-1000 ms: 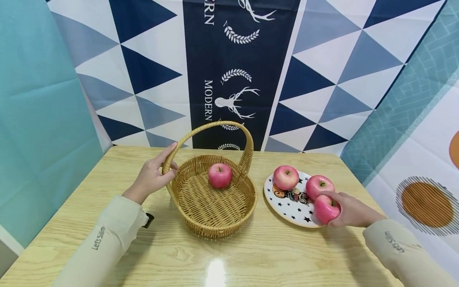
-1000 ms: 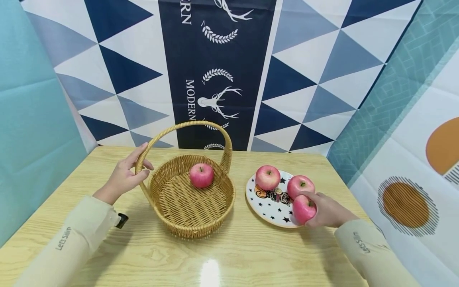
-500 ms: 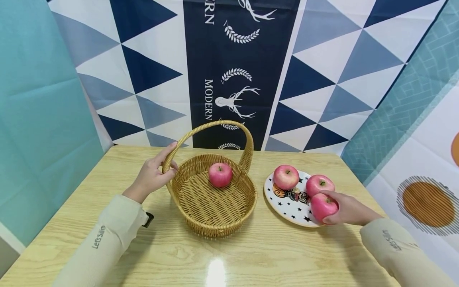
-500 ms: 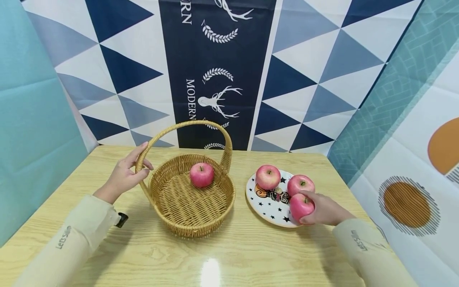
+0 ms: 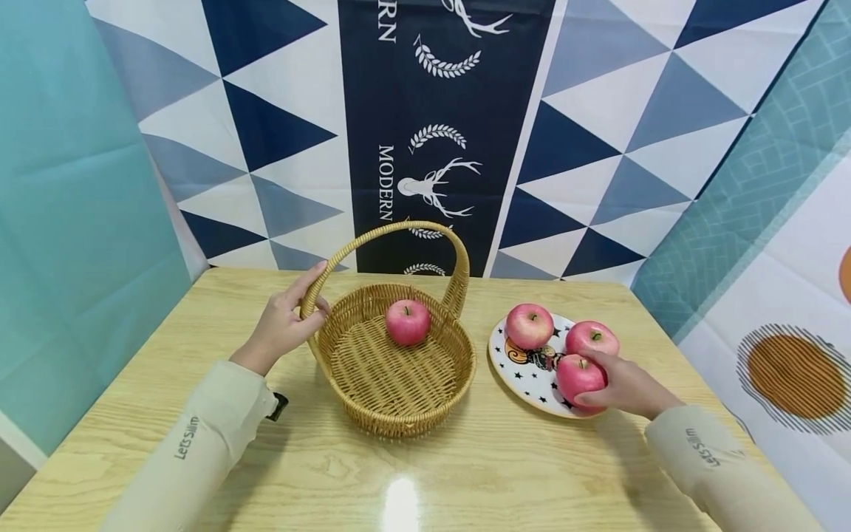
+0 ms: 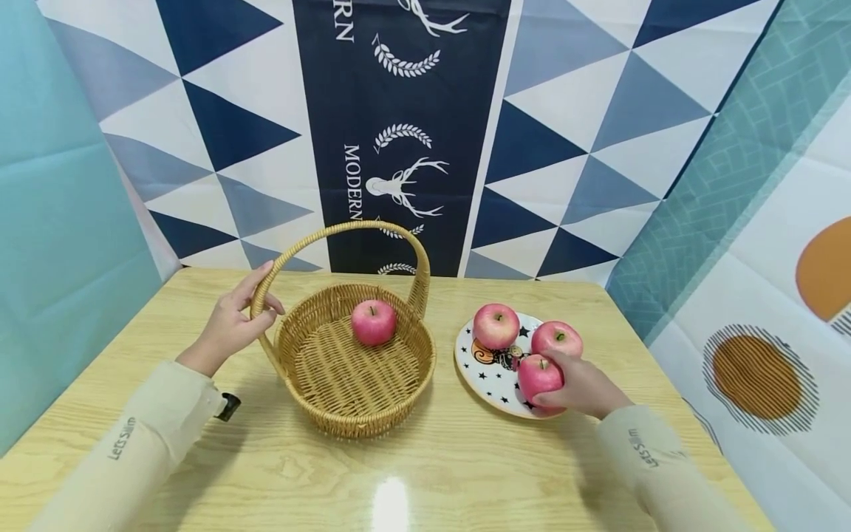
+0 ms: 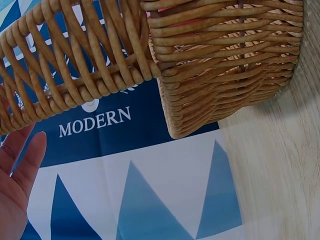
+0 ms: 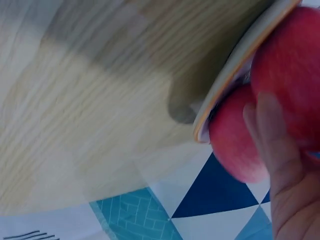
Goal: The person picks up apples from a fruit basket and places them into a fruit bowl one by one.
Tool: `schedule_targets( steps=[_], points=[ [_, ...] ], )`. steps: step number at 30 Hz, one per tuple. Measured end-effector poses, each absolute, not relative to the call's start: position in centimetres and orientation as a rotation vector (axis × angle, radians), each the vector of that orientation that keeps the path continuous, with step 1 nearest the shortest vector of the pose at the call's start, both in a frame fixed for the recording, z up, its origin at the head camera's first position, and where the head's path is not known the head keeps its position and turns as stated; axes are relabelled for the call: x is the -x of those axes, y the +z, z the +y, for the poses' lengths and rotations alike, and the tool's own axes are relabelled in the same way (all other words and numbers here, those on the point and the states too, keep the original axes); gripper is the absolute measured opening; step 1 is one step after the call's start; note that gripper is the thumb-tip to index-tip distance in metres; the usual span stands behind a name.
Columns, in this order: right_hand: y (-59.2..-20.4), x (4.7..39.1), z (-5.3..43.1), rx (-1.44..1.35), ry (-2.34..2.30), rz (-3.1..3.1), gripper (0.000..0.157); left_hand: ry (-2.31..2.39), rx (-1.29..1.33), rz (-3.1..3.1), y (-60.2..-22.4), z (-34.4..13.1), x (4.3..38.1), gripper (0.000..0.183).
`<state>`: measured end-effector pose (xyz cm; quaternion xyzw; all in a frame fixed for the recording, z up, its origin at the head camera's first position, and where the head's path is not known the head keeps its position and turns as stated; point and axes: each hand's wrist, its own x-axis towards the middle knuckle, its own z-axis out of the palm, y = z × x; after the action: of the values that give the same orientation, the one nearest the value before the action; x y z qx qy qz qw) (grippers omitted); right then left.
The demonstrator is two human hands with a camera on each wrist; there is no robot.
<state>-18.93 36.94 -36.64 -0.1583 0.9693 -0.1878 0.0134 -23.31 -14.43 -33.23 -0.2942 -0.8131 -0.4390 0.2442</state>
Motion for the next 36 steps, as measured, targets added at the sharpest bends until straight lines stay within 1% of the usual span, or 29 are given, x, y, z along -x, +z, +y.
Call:
schedule_targets(
  steps=[2,9,12,18,24,31,36],
  points=[
    [-36.7,18.9,36.7,0.477,-0.555,3.049,0.079,-1.199,0.797,-2.226,-33.1,-14.4,23.2,0.064],
    [-35.2,18.8,36.4,0.334,-0.264,3.033,0.089,-1.214,0.800,-2.226,-33.1,-14.3,23.0,0.064],
    [-34.3,19.0,36.4,0.342,-0.227,3.018,0.088,-1.220,0.801,-2.226,-33.1,-14.3,23.0,0.064],
    [-32.7,19.9,36.1,0.410,-0.408,3.025,0.076,-1.229,0.796,-2.227,-33.2,-14.4,23.2,0.064],
    [-31.8,20.8,34.9,0.411,-0.537,3.051,0.077,-1.250,0.757,-2.270,-33.1,-14.6,23.0,0.065],
    [-32.9,21.2,33.5,0.487,-0.735,3.091,0.068,-1.281,0.725,-2.270,-33.1,-14.5,23.0,0.065],
    [-33.7,21.2,32.2,0.464,-0.858,3.111,0.070,-1.294,0.736,-2.259,-33.3,-14.4,23.2,0.066]
  ],
)
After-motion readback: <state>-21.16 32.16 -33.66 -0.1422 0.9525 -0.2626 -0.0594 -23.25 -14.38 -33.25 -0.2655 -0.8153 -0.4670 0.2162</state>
